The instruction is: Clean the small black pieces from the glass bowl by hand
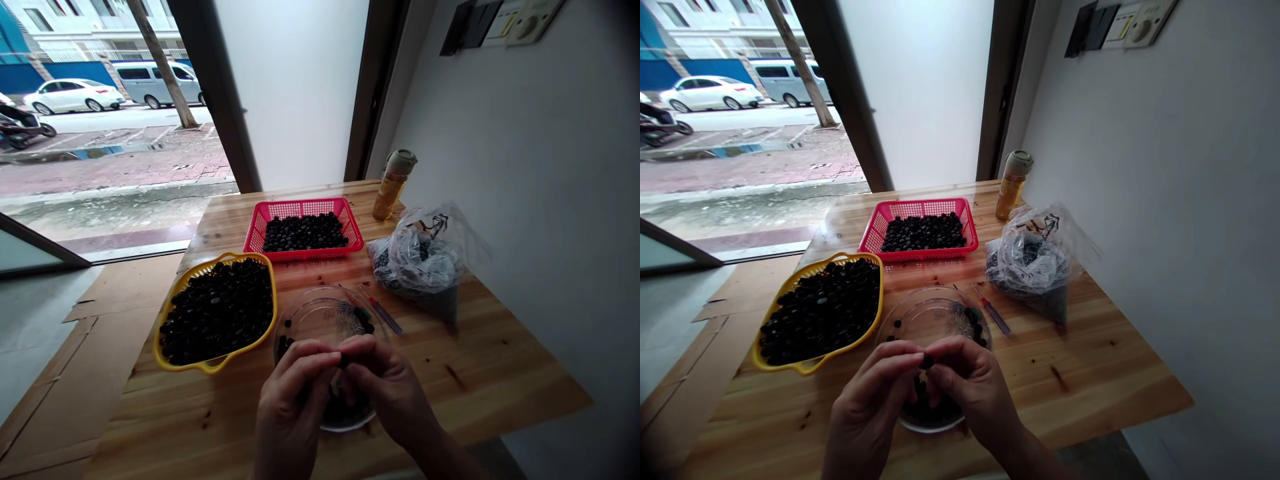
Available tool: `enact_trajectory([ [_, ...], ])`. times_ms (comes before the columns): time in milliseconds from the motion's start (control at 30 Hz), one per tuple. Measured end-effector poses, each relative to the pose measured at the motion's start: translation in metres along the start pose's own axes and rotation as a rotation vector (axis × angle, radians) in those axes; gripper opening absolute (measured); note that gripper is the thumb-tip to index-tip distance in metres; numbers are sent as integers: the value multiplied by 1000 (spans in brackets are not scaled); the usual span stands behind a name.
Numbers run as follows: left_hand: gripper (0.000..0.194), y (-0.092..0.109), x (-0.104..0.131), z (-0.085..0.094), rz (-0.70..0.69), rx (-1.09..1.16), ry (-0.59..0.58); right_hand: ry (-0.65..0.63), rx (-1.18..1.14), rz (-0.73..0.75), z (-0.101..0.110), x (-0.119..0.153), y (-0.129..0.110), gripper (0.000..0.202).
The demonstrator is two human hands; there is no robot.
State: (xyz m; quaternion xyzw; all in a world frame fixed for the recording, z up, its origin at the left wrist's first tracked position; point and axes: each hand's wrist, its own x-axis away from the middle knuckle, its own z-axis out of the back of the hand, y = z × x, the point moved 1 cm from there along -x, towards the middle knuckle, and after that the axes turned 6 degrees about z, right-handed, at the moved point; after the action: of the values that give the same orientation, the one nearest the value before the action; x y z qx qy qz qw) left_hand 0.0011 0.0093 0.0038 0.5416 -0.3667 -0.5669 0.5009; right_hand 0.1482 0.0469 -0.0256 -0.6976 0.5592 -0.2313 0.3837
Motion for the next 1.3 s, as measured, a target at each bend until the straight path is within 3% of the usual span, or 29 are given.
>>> enact_trajectory([
  [100, 37, -2, -4, 14, -29, -99, 18, 39, -43, -30, 2, 0, 1, 13],
  [167, 39, -4, -19, 39, -81, -288, 83, 79, -50, -36, 4, -1, 0, 13],
  [233, 28, -5, -43, 75, -181, -645, 119, 108, -48, -47, 5, 0, -2, 14],
  [300, 28, -9, -69, 111, -114, -973, 8, 134, -35, -61, 7, 0, -2, 15],
  [333, 29, -12, -80, 125, -27, -1071, -128, 147, -27, -67, 8, 0, -2, 15],
  [367, 32, -16, -90, 136, 59, -1117, -300, 157, -18, -73, 9, 0, -1, 15],
  [433, 31, -21, -102, 146, 113, -1137, -433, 168, -1, -82, 9, 1, 0, 15],
  [567, 21, -31, -110, 137, 135, -1145, -531, 137, 19, -98, 5, 1, 0, 17],
  [733, 31, -34, -107, 134, 148, -1147, -531, 99, 47, -124, 5, 2, -4, 15],
  [867, 29, -36, -108, 137, 157, -1114, -523, 95, 51, -133, 7, 3, -2, 16],
  [1000, 19, -35, -111, 137, 151, -1026, -465, 80, 66, -123, 4, 3, -2, 19],
  [1133, 16, -22, -97, 133, 155, -927, -304, 141, 81, -139, -3, 4, -6, 21],
  [1233, 19, -11, -71, 114, 182, -697, -207, 163, 91, -128, -8, 4, -7, 20],
  [1300, 12, -6, -50, 92, 235, -224, -136, 121, 99, -108, -10, 3, -6, 19],
])
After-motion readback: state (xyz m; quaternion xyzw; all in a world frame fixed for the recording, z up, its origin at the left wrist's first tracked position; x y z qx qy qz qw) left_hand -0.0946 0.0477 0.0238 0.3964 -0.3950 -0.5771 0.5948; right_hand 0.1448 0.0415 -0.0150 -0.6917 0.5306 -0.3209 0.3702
